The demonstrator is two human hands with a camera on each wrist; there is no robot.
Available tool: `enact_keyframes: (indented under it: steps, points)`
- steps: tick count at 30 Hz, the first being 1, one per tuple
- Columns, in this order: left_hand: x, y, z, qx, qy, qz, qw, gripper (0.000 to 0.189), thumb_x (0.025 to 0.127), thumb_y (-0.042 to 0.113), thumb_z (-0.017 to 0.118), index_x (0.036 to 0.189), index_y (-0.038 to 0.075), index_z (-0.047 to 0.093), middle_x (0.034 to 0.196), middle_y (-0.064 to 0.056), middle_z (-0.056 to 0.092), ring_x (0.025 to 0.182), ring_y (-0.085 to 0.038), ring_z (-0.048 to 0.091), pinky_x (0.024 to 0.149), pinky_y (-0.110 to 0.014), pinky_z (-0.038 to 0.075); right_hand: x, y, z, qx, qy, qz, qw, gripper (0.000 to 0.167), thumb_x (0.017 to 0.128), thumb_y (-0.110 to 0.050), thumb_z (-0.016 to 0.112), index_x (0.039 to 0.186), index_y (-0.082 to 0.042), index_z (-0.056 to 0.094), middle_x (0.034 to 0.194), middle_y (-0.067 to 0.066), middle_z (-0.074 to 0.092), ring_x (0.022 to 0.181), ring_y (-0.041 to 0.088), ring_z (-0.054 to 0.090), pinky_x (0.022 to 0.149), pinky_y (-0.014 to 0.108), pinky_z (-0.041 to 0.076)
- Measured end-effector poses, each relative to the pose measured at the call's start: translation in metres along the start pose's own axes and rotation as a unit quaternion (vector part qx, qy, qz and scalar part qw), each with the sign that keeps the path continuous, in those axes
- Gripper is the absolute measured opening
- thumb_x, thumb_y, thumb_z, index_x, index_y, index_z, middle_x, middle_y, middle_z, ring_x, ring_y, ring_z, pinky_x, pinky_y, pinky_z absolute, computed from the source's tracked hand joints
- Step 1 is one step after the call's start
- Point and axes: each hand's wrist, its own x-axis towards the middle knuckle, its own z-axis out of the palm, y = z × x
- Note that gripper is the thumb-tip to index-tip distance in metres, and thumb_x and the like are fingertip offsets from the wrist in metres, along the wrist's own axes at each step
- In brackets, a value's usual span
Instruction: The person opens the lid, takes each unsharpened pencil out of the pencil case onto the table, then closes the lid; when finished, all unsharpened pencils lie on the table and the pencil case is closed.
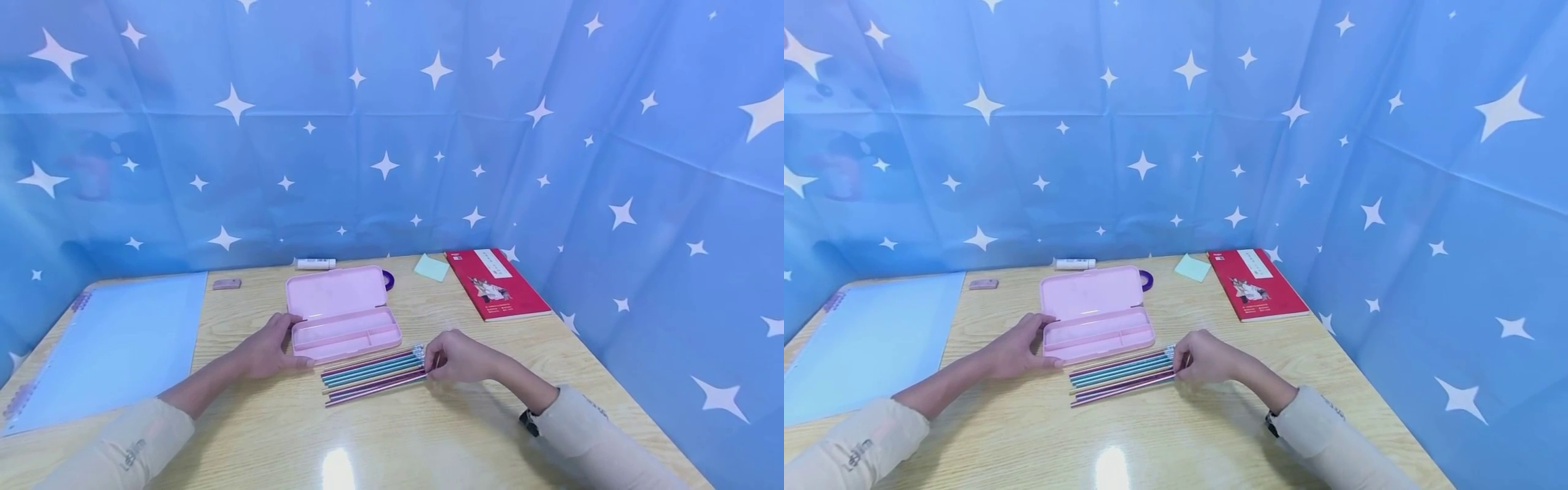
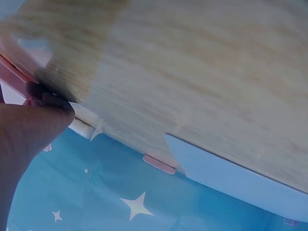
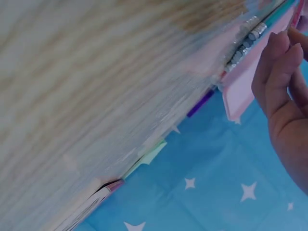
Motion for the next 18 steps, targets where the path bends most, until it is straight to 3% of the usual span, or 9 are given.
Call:
enact_keyframes:
  steps: [18]
  points:
    - [-0.0007,0.0016,-0.0005,0.000,0.005,0.001,1.0000,0.100,0.076,0.064,0.075,0.143,0.001,0.038,0.135,-0.017,0.045,0.131,-0.038,0.045,0.111,-0.055,0.035,0.0024,0.0022,0.0039,-0.014,-0.009,0.025,0.9996,0.007,0.084,-0.008,0.078,0.085,-0.011,0.072,0.082,-0.010,0.067,0.073,0.010,0.061,0.070,0.024,0.055]
